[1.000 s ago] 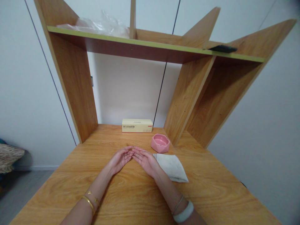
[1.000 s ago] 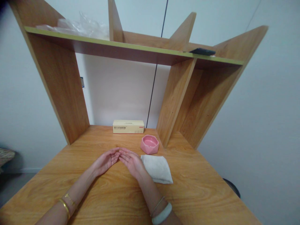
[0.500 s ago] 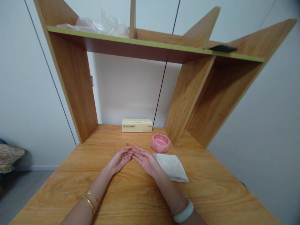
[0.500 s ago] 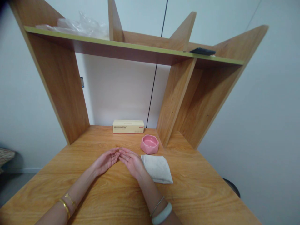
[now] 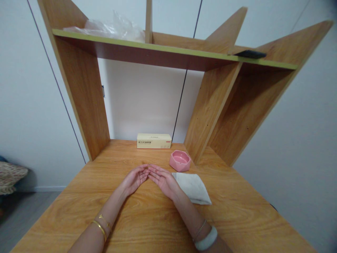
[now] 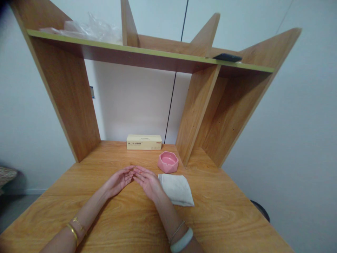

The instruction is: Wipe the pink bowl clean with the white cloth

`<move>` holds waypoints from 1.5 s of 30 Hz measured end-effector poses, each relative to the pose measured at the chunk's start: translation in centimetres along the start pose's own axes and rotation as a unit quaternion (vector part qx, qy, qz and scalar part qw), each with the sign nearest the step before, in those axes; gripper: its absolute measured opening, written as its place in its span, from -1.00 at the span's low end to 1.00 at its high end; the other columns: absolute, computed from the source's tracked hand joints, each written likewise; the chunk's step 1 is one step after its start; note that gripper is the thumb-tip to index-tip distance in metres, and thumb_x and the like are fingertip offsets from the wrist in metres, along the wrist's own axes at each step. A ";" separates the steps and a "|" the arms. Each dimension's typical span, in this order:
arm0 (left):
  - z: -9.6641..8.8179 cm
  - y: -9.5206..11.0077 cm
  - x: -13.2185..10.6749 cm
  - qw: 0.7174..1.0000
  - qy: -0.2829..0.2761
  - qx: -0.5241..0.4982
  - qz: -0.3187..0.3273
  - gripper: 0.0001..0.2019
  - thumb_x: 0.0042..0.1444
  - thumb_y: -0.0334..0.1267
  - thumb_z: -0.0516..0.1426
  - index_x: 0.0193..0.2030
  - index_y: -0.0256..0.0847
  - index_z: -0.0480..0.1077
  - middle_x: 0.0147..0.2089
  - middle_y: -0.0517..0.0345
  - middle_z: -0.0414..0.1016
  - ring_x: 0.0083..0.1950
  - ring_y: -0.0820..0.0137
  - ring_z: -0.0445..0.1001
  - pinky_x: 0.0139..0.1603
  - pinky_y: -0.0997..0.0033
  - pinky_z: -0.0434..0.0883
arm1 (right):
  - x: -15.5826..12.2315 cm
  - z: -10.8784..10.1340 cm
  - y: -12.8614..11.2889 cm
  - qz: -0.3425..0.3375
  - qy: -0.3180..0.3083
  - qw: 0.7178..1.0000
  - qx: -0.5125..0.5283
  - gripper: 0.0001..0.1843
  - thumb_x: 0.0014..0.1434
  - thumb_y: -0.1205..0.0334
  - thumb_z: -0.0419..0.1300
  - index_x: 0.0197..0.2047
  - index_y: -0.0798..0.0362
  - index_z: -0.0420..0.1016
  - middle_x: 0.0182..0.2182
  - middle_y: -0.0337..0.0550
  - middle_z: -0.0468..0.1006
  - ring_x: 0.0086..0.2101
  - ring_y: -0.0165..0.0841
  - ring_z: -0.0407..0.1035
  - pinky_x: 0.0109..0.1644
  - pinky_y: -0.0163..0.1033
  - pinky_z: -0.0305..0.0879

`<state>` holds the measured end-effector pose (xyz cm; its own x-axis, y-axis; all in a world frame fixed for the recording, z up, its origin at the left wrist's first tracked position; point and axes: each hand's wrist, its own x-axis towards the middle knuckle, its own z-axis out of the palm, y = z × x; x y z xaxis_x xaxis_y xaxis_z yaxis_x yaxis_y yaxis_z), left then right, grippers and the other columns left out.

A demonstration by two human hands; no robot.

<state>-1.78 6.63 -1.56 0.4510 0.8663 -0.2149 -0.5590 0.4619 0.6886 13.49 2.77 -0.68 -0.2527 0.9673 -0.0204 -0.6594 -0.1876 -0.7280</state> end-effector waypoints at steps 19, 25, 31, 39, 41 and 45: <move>0.3 0.1 -0.2 1.000 0.001 -0.005 0.000 -0.80 0.06 -0.55 0.01 -0.22 -0.36 0.39 -0.46 0.09 0.48 -0.46 0.54 0.46 -0.33 0.61 0.41 | -0.1 0.3 -0.1 0.002 -0.001 1.000 0.007 -0.68 -0.12 0.39 0.21 -0.21 0.15 0.48 -0.15 -0.02 0.52 -0.08 -0.29 0.35 0.13 -0.11 0.07; 0.1 0.1 -0.1 1.000 -0.001 -0.004 0.001 -0.81 0.06 -0.53 0.02 -0.21 -0.35 0.39 -0.45 0.08 0.49 -0.44 0.53 0.47 -0.32 0.61 0.41 | -0.1 0.3 -0.1 0.006 0.004 1.000 0.007 -0.69 -0.12 0.39 0.21 -0.21 0.15 0.48 -0.16 -0.03 0.52 -0.07 -0.29 0.34 0.13 -0.11 0.07; -0.1 0.0 0.1 1.000 -0.002 -0.005 0.001 -0.82 0.06 -0.51 0.04 -0.20 -0.36 0.39 -0.43 0.07 0.50 -0.43 0.52 0.48 -0.31 0.59 0.42 | 0.0 0.2 -0.1 0.000 -0.002 1.000 0.003 -0.70 -0.13 0.37 0.23 -0.23 0.13 0.49 -0.16 -0.04 0.52 -0.08 -0.29 0.34 0.13 -0.11 0.07; -0.2 0.0 0.1 1.000 -0.006 -0.005 -0.002 -0.82 0.06 -0.51 0.05 -0.19 -0.36 0.40 -0.44 0.09 0.50 -0.44 0.53 0.47 -0.31 0.61 0.42 | 0.0 0.1 0.0 0.001 -0.003 1.000 0.002 -0.70 -0.11 0.37 0.22 -0.22 0.14 0.49 -0.15 -0.02 0.51 -0.07 -0.28 0.34 0.13 -0.10 0.06; -0.2 0.0 0.1 1.000 -0.007 -0.006 -0.001 -0.82 0.07 -0.51 0.04 -0.20 -0.36 0.40 -0.44 0.08 0.50 -0.44 0.53 0.47 -0.32 0.61 0.42 | 0.0 0.1 0.0 0.000 -0.003 1.000 0.002 -0.71 -0.11 0.38 0.22 -0.22 0.14 0.49 -0.15 -0.03 0.52 -0.07 -0.29 0.33 0.13 -0.10 0.06; -0.1 0.0 0.1 1.000 -0.007 -0.007 0.000 -0.81 0.06 -0.52 0.04 -0.20 -0.37 0.40 -0.43 0.07 0.50 -0.44 0.53 0.47 -0.31 0.60 0.42 | 0.0 0.1 0.0 0.001 -0.003 1.000 0.002 -0.71 -0.11 0.38 0.21 -0.23 0.14 0.50 -0.15 -0.03 0.52 -0.06 -0.28 0.33 0.13 -0.10 0.06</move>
<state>-1.80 6.75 -1.67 0.4601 0.8637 -0.2059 -0.5684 0.4647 0.6790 13.42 2.76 -0.62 -0.2583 0.9659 -0.0189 -0.6618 -0.1912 -0.7249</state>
